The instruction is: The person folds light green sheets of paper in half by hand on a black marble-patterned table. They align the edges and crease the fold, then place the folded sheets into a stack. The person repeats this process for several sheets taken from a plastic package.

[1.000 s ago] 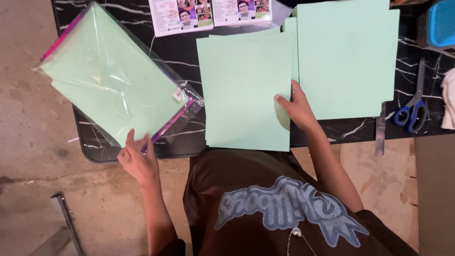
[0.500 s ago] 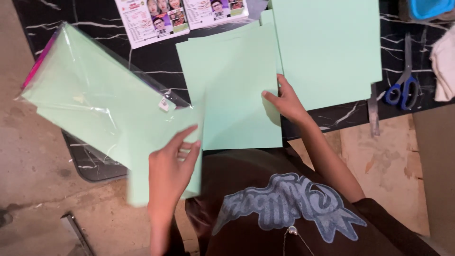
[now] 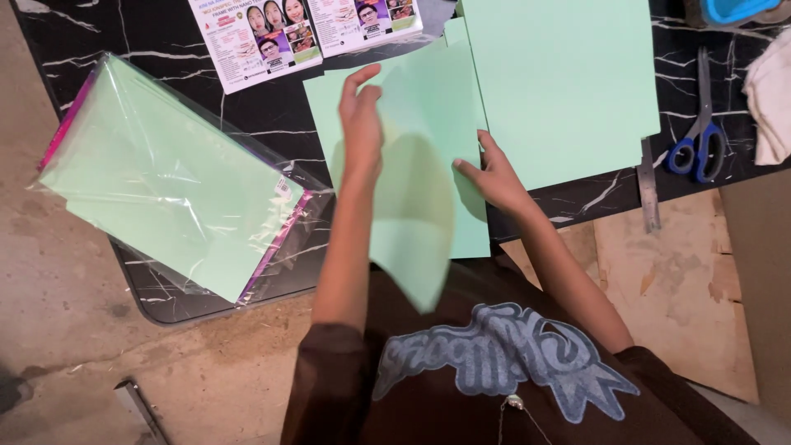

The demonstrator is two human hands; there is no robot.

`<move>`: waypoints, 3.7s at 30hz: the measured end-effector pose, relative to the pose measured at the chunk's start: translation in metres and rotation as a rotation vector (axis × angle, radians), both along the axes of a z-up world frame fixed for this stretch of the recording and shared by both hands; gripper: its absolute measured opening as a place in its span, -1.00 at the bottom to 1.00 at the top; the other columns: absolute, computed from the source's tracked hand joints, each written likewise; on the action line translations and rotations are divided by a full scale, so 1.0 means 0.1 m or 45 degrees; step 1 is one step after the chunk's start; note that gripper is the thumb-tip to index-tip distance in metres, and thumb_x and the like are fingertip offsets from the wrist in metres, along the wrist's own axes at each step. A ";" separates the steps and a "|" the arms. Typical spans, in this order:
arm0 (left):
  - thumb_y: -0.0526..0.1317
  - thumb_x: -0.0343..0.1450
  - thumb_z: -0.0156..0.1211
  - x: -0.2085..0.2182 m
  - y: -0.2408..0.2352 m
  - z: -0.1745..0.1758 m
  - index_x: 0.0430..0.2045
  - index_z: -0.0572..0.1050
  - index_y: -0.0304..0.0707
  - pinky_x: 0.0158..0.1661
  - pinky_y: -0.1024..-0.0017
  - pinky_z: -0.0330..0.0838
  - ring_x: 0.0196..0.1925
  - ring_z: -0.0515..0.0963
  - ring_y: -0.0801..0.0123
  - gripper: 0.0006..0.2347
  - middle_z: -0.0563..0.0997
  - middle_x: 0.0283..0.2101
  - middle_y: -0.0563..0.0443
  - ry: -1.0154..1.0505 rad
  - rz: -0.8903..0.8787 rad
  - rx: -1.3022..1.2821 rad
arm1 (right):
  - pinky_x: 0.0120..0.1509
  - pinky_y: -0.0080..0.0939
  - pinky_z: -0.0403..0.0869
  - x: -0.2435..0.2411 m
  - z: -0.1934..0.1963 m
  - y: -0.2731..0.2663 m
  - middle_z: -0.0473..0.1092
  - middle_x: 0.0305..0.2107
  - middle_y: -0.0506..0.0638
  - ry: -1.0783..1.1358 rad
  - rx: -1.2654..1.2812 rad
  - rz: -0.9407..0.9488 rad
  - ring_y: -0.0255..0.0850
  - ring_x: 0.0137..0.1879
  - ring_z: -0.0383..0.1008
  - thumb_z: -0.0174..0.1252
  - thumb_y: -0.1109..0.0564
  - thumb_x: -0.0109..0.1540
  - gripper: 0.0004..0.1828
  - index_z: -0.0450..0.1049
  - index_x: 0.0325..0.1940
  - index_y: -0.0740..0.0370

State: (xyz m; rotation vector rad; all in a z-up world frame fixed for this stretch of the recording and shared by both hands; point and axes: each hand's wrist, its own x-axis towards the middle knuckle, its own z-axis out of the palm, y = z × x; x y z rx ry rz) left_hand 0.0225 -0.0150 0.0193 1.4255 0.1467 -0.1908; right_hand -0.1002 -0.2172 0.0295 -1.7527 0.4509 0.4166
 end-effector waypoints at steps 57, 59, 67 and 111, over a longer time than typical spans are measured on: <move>-0.18 0.51 0.30 -2.24 2.44 -0.32 0.22 0.53 -0.14 0.33 -0.05 0.11 0.44 0.31 -0.03 -0.64 0.40 0.39 -0.08 -0.185 0.421 1.980 | 0.31 -0.08 0.46 0.03 -0.70 0.28 0.30 0.20 0.22 -0.383 -0.063 0.146 -0.05 0.30 0.40 0.12 0.39 0.21 -0.23 -0.03 0.44 0.31; -0.18 0.51 0.29 -2.24 2.57 -0.45 0.20 0.56 -0.11 0.32 -0.03 0.11 0.43 0.36 0.03 -0.66 0.49 0.35 0.00 -0.192 0.401 2.026 | 0.30 -0.09 0.48 0.06 -0.62 0.32 0.29 0.20 0.21 -0.383 -0.032 0.133 -0.06 0.30 0.39 0.12 0.39 0.21 -0.24 -0.03 0.44 0.32; -0.22 0.49 0.43 -2.20 2.79 -0.40 -0.17 0.70 0.08 0.29 0.20 0.24 0.19 0.62 0.37 -0.90 0.74 -0.03 0.23 -0.458 0.476 2.145 | 0.18 -0.14 0.54 0.06 -0.53 0.35 0.32 0.17 0.20 -0.263 -0.048 0.064 -0.10 0.25 0.44 0.13 0.36 0.19 -0.23 -0.03 0.43 0.30; -0.20 0.55 0.01 -0.12 0.07 -0.40 -0.02 0.48 -0.13 -0.40 0.41 0.46 -0.49 0.60 0.45 -0.82 0.57 -0.45 0.01 0.113 0.159 0.260 | 0.40 -0.21 0.24 0.11 -0.64 0.18 0.31 0.26 0.10 0.001 0.275 -0.082 -0.19 0.34 0.29 -0.16 -0.15 0.45 -0.43 0.20 0.40 0.28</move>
